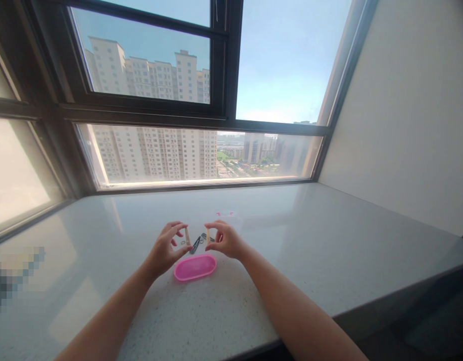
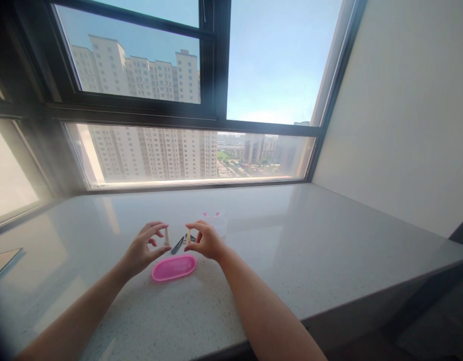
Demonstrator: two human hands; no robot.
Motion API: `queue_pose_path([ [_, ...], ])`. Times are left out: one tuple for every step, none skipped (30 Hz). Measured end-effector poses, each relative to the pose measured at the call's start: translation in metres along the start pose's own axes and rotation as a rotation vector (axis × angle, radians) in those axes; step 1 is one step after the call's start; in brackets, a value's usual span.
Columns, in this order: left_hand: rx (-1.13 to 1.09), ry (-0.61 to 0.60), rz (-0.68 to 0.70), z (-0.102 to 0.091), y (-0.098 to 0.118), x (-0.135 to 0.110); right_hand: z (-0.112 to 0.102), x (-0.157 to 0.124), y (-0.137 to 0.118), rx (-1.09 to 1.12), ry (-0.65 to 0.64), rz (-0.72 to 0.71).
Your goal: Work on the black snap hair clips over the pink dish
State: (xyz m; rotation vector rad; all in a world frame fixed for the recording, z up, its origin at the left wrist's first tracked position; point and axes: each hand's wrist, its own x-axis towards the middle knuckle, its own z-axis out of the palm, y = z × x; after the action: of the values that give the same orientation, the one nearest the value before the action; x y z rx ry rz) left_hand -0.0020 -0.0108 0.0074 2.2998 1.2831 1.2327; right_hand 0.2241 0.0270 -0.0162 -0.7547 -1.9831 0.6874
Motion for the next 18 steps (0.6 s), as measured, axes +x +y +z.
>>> queue_pose_path([
  [-0.006,-0.017,0.0,0.001,0.0,0.0,0.0,0.0,0.0,0.003,0.002,0.004],
  [-0.012,-0.033,0.0,0.001,0.0,0.0,0.001,0.0,0.0,0.006,0.003,0.005],
  [-0.019,-0.048,0.0,0.002,0.0,-0.001,0.001,0.0,-0.001,0.008,0.002,0.001],
  [-0.027,-0.06,-0.001,0.002,0.0,-0.001,0.002,0.0,-0.001,0.009,-0.002,-0.007],
  [-0.035,-0.067,-0.003,0.003,0.0,-0.001,0.002,0.0,-0.002,0.007,-0.006,-0.015],
  [-0.043,-0.071,-0.006,0.003,0.0,-0.001,0.003,0.0,-0.002,0.005,-0.012,-0.023],
  [-0.051,-0.072,-0.01,0.004,0.0,-0.001,0.003,0.0,-0.002,0.003,-0.02,-0.029],
  [-0.061,-0.071,-0.017,0.004,-0.001,-0.001,0.004,0.0,-0.002,0.002,-0.027,-0.032],
  [-0.071,-0.068,-0.027,0.005,-0.002,-0.001,0.004,0.0,-0.002,0.003,-0.035,-0.032],
  [-0.085,-0.067,-0.043,0.006,-0.003,-0.001,0.004,0.0,-0.002,0.006,-0.041,-0.031],
  [-0.101,-0.069,-0.061,0.007,-0.004,-0.001,0.005,0.0,-0.002,0.012,-0.044,-0.027],
  [-0.121,-0.078,-0.08,0.008,-0.006,-0.002,0.005,0.0,-0.002,0.02,-0.045,-0.022],
  [-0.141,-0.09,-0.096,0.009,-0.007,-0.002,0.005,0.0,-0.002,0.028,-0.043,-0.018],
  [-0.161,-0.102,-0.109,0.01,-0.009,-0.003,0.005,0.0,-0.003,0.038,-0.041,-0.014],
  [-0.179,-0.117,-0.119,0.011,-0.01,-0.003,0.006,0.0,-0.003,0.049,-0.04,-0.01],
  [-0.195,-0.13,-0.124,0.012,-0.011,-0.004,0.006,-0.001,-0.003,0.059,-0.04,-0.007],
  [-0.208,-0.137,-0.128,0.013,-0.012,-0.004,0.007,-0.001,-0.003,0.066,-0.041,-0.006],
  [-0.218,-0.143,-0.131,0.013,-0.012,-0.004,0.007,-0.001,-0.003,0.071,-0.043,-0.005],
])
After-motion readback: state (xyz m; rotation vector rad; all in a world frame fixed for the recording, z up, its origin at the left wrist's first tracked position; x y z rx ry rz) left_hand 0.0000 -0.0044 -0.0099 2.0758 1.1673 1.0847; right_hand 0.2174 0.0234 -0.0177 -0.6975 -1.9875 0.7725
